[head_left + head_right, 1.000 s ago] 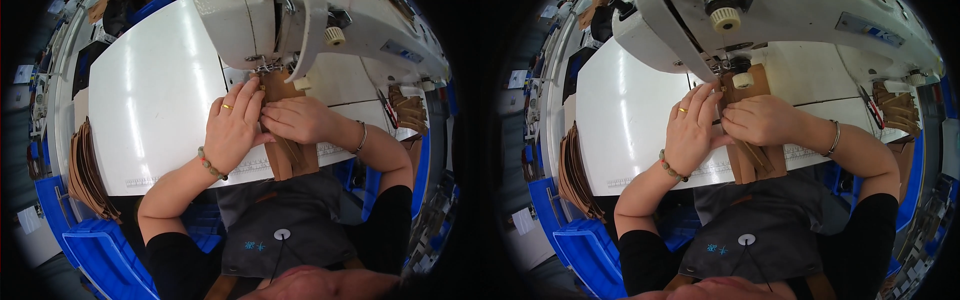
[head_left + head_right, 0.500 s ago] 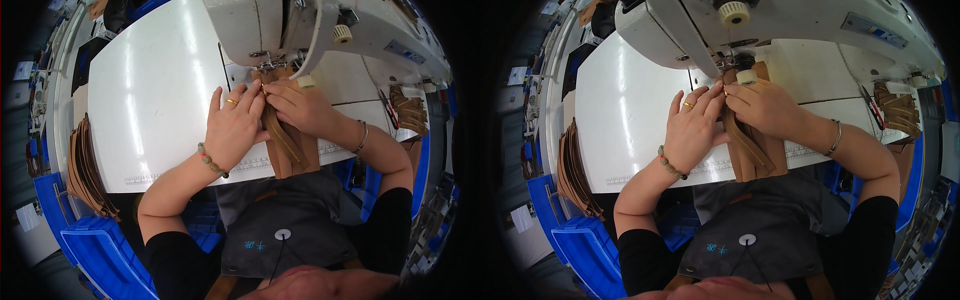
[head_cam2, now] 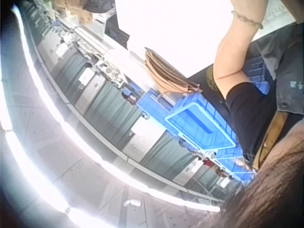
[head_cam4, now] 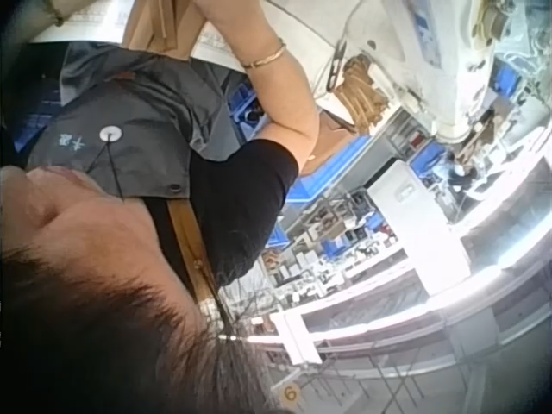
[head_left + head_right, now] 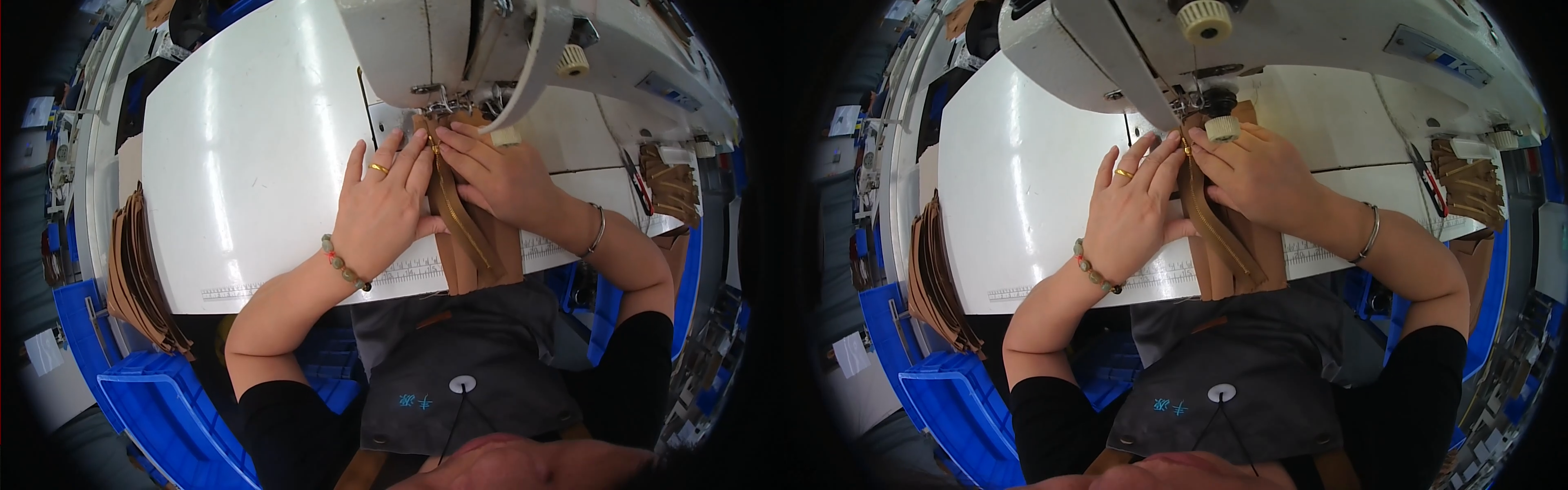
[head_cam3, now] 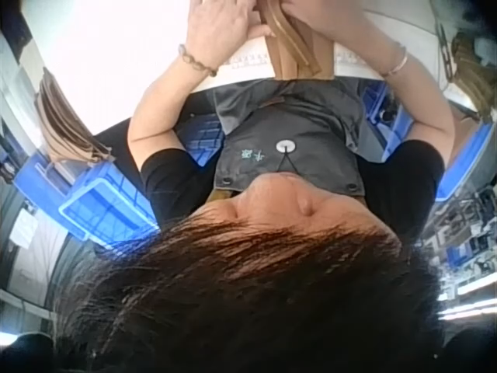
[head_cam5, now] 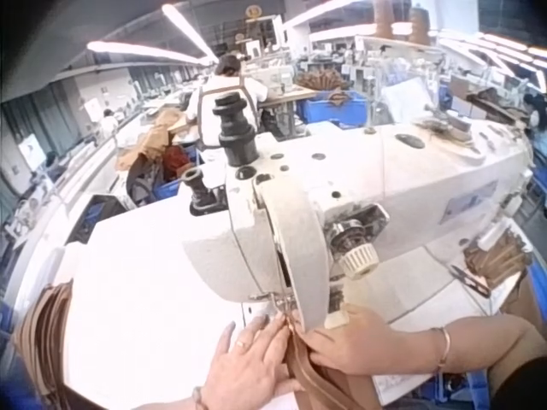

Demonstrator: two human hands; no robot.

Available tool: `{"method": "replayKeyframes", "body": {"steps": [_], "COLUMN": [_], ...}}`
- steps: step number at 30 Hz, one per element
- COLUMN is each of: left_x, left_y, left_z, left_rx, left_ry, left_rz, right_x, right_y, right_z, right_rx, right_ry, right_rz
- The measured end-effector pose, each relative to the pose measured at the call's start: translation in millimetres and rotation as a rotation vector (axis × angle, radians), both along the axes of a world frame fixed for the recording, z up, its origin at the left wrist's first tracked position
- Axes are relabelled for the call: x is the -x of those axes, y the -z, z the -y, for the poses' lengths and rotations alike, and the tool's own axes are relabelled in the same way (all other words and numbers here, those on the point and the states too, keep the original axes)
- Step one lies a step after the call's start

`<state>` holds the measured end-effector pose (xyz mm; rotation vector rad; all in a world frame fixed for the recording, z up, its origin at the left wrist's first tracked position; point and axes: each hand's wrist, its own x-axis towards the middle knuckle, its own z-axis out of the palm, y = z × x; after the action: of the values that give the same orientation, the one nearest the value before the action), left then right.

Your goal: Sewing a zipper onto a leather panel using an industrial sewing machine.

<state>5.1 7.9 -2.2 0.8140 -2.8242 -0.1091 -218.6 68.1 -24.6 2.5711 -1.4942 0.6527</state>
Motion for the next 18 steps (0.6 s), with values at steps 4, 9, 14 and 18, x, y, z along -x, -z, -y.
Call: {"method": "replayKeyframes", "body": {"steps": [4,9,14,18], "left_x": [-0.3,1.2,1.1,-1.3], "left_y": [1.4,0.0,1.8,4.5], "left_z": [3.0,9.6,11.2,4.0], "left_rx": [0.026,0.033,0.006,0.029], "left_ry": [0.026,0.023,0.034,0.06], "left_rz": [0.01,0.022,0.016,0.002], "right_x": [-1.0,-3.3,-3.6,-4.2], "right_y": [-2.7,-4.3,-3.4,-4.6], "right_z": [0.8,1.0,-0.6,-7.8], "right_rx": [0.029,-0.007,0.004,-0.035], "right_ry": [0.01,0.046,0.057,0.051], "right_rz": [0.007,0.022,0.014,-0.013]}}
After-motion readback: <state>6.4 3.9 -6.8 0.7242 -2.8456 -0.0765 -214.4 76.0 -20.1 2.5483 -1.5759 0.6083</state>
